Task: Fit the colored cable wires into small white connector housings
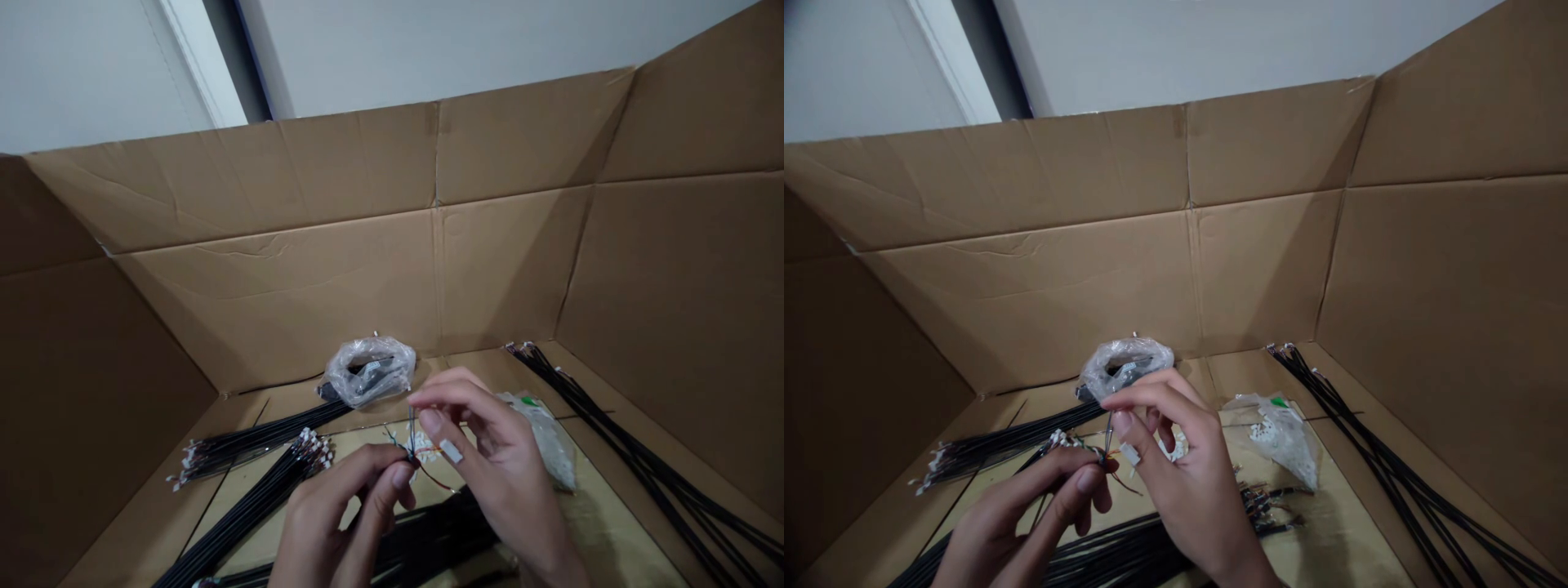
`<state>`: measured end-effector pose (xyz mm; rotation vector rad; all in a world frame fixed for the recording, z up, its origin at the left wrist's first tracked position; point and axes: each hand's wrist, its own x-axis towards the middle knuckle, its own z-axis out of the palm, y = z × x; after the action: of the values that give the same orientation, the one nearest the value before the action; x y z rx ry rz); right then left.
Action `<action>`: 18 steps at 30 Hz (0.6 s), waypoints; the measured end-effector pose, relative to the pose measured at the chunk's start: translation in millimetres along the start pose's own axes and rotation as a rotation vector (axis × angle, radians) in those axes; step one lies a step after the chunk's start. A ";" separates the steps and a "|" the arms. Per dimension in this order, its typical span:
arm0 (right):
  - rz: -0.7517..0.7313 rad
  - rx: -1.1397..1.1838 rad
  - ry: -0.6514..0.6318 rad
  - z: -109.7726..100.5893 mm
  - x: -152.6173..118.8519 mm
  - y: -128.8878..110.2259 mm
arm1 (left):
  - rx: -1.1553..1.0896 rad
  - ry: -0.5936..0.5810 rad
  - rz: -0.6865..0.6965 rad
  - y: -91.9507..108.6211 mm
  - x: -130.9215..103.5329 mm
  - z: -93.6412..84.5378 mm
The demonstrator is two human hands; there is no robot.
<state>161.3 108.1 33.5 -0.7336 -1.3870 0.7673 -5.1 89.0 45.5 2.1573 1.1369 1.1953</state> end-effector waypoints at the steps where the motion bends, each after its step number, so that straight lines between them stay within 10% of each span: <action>1: -0.014 0.006 0.006 -0.1 0.2 0.4 | 0.000 -0.001 -0.002 0.0 0.2 0.4; 18: -0.073 0.110 -0.078 -15.8 10.8 11.3 | 0.038 -0.031 -0.018 -0.7 1.8 3.1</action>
<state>176.9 123.3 29.5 -0.5695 -1.4219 0.8146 -2.3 90.9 44.3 2.1815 1.1728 1.1371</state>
